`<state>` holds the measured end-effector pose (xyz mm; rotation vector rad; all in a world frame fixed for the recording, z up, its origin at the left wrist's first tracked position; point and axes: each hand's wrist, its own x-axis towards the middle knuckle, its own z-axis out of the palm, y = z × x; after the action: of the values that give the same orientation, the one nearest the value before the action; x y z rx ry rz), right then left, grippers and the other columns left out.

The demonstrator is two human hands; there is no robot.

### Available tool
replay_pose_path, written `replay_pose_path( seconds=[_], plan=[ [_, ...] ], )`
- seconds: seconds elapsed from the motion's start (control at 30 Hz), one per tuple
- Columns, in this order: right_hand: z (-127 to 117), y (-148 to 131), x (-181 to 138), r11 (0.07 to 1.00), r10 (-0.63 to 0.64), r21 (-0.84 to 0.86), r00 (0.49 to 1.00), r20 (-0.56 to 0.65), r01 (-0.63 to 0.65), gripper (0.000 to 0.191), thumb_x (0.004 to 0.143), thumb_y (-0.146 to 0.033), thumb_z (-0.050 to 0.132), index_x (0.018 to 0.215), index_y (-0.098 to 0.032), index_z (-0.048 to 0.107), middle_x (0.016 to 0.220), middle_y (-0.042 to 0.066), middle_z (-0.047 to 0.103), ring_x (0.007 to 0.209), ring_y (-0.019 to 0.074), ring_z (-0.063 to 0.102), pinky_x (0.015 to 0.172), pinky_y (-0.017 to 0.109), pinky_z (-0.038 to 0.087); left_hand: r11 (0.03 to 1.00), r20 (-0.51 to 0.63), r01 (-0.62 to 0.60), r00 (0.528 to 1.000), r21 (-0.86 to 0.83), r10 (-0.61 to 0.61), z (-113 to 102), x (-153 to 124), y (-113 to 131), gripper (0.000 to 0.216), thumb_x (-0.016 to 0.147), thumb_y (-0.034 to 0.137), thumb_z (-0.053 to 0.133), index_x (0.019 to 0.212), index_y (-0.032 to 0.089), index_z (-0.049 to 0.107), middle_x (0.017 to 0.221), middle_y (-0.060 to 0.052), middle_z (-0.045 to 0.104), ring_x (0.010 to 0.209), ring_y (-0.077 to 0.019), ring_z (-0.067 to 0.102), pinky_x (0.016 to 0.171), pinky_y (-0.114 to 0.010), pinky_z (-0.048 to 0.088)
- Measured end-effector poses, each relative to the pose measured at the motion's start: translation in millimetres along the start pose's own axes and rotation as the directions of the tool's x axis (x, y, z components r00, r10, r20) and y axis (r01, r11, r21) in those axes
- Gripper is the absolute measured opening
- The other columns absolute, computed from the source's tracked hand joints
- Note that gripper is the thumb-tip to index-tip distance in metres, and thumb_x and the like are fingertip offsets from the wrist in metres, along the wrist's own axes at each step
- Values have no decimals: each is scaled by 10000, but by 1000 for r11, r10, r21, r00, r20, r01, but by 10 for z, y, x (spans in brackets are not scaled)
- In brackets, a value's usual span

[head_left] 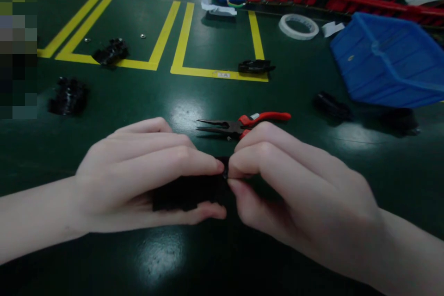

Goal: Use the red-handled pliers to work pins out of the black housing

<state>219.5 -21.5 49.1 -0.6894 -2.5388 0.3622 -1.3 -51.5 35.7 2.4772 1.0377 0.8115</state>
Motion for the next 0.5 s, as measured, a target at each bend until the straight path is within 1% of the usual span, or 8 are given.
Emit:
replay_pose_path(
  seconds=[0.1,0.17,0.27,0.33,0.4,0.47,0.5],
  plan=[
    [-51,20,3,991,16,135,998,-68,-7,183,907,-111,448,821,-228,560,796,-16,628,703,97,604,652,226,531,993,18,47,999,-105,-45,-44,-39,-37,266,876,401,673,1092,251,638,833,25,713,687,-104,611,692,-276,465],
    [-76,27,-3,979,38,202,996,-82,-21,147,897,-110,485,857,-230,560,793,-32,638,698,85,605,656,212,544,991,36,43,999,-124,-39,-65,-69,-60,274,867,378,684,1115,277,629,784,48,698,653,-98,600,697,-283,468],
    [-84,23,-20,973,66,224,995,-70,-49,122,886,-104,526,889,-219,569,809,-28,651,720,86,616,666,207,561,994,48,20,999,-110,-14,-71,-92,-71,290,861,352,679,1135,290,606,787,57,706,623,-102,606,700,-306,479],
    [-77,10,-31,978,49,203,998,-47,-39,85,886,-134,554,886,-212,587,816,-16,653,727,95,624,657,211,569,993,47,19,999,-121,-13,-65,-82,-64,290,852,343,675,1123,288,586,823,52,719,634,-111,624,696,-316,493],
    [-74,-14,-40,987,32,161,999,-27,-27,54,885,-170,576,876,-210,610,828,-6,654,716,101,626,636,212,569,993,61,10,998,-118,-3,-65,-53,-51,228,840,335,680,1039,292,576,808,65,713,626,-108,629,666,-299,505],
    [-79,-47,-44,995,43,96,999,-18,-41,91,894,-177,559,854,-225,625,842,-7,650,702,100,623,618,209,559,996,104,-23,994,-81,31,-75,-11,-39,135,840,327,678,881,285,557,757,86,696,590,-89,617,602,-260,502],
    [-82,-64,-44,997,43,71,999,-16,-42,123,903,-181,540,834,-234,628,841,-9,645,694,98,619,606,205,550,997,116,-36,992,-66,43,-84,9,-34,143,850,327,669,823,274,539,736,89,687,577,-80,613,574,-243,497]
  ],
)
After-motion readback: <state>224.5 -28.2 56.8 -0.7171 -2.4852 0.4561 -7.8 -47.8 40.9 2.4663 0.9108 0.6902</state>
